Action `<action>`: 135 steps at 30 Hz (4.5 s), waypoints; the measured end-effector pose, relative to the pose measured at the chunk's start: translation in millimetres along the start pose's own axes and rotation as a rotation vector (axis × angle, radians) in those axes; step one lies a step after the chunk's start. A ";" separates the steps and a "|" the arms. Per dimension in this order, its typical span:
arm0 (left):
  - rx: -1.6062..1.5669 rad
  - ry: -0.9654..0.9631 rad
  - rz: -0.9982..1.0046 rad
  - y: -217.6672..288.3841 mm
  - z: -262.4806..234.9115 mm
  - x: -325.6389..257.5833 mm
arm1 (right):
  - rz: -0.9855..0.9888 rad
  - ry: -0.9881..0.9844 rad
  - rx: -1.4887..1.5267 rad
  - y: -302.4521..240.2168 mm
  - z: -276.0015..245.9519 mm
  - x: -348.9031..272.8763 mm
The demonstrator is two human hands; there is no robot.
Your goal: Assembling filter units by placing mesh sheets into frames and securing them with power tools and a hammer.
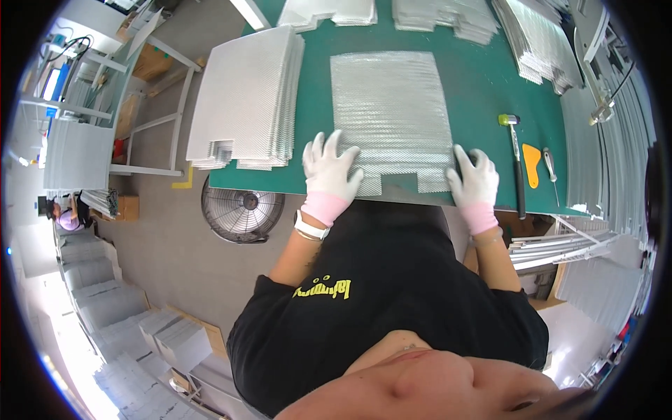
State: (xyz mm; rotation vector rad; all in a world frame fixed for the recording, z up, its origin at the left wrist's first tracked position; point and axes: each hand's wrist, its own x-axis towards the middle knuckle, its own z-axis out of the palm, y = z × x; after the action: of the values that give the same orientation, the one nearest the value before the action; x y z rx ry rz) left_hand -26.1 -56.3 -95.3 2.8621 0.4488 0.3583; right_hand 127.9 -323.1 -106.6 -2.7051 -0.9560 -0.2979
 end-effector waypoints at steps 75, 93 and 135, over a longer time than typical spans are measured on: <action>-1.647 0.212 -0.465 -23.7 -37.6 -9.5 | 0.106 0.055 1.418 -17.5 -46.6 73.6; -0.866 0.307 -0.233 -6.7 3.7 23.2 | 0.052 -0.282 0.844 -6.3 -43.5 59.3; 0.184 0.061 -0.226 13.1 5.4 33.7 | -0.028 -0.187 0.235 -23.3 2.4 45.8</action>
State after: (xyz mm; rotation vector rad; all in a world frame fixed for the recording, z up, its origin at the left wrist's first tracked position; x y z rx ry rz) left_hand 10.1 -58.5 -90.3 2.9384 0.8488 0.3816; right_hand 148.2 -278.1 -92.3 -2.5374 -1.0097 0.0618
